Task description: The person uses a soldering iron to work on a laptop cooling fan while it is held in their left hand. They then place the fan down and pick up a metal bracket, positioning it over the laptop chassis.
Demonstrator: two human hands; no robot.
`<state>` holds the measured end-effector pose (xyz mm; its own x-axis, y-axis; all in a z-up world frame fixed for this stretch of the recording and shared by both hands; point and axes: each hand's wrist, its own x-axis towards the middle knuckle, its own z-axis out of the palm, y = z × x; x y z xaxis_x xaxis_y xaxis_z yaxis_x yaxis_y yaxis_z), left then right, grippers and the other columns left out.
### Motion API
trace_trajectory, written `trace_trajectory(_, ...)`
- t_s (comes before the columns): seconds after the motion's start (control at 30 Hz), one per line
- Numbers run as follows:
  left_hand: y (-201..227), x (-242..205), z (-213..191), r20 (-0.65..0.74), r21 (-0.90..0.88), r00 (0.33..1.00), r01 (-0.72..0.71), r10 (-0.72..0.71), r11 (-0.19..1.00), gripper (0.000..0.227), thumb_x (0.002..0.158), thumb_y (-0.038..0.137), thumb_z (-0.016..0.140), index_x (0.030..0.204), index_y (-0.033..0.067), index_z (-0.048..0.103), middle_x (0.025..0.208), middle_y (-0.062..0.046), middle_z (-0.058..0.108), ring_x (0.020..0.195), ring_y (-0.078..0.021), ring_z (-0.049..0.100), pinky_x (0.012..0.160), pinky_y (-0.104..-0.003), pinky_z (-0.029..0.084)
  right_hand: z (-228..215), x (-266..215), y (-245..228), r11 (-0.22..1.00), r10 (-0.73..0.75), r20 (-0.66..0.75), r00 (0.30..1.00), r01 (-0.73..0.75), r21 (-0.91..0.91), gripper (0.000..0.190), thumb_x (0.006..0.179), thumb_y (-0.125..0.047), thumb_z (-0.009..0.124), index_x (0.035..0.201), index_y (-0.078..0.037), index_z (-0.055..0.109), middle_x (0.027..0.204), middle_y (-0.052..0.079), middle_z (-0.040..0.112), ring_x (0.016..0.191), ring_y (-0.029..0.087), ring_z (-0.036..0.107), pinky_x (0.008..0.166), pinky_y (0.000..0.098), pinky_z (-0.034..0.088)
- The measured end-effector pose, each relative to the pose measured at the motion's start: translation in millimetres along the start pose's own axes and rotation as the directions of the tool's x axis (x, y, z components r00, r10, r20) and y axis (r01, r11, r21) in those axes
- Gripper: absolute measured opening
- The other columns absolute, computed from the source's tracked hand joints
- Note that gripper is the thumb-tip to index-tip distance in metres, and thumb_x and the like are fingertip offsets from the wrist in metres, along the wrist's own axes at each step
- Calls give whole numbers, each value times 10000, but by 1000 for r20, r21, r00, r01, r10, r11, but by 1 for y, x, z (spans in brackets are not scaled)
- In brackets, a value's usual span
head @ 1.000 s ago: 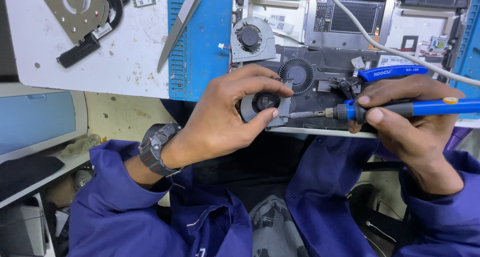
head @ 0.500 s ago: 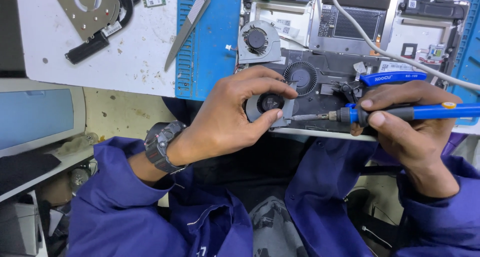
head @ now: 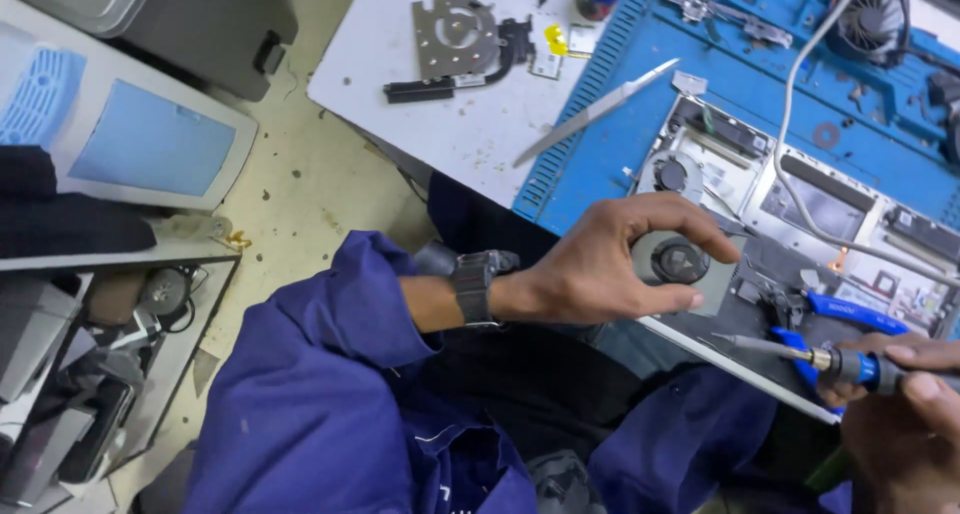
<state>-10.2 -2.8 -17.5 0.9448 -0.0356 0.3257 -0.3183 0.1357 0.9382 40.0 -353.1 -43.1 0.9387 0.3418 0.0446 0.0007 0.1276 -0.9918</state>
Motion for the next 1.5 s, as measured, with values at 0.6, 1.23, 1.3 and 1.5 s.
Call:
trace_trajectory(0.6, 17, 10, 0, -43, -45, 986, 162, -164, 986, 281, 836, 48, 749, 1098, 143, 713, 1132, -24, 726, 909, -125, 709, 728, -190, 585, 65, 26, -41, 989, -147, 47, 988, 147, 15, 165, 871, -153, 696, 952, -29, 624, 832, 167, 702, 540, 253, 686, 532, 311, 593)
trace_trajectory(1.23, 20, 13, -2, 28, 126, 997, 61, -65, 990, 266, 881, -8, 676, 1106, 134, 669, 1129, -51, 683, 1109, -231, 699, 1059, -364, 598, 67, 28, -40, 988, -153, 55, 987, 151, 30, 137, 924, -151, 661, 965, -35, 601, 675, 144, 629, 508, 211, 664, 486, 267, 560)
trace_trajectory(1.3, 17, 14, -3, 148, 204, 986, 43, -74, 978, 219, 935, 44, 551, 1099, 131, 666, 1115, -54, 685, 1069, -250, 672, 987, -405, 565, 62, 28, -37, 987, -163, 8, 987, 163, -12, 145, 934, -146, 629, 986, -21, 577, 680, 124, 588, 526, 238, 648, 537, 321, 593)
trace_trajectory(1.5, 9, 14, -5, 211, 284, 974, 22, -84, 959, 347, 949, 33, 526, 1277, 116, 602, 1259, -95, 702, 1235, -305, 677, 1121, -485, 541, 64, 28, -21, 986, -159, 14, 987, 160, -56, 185, 892, -136, 702, 952, -2, 590, 724, 133, 607, 535, 263, 671, 502, 288, 566)
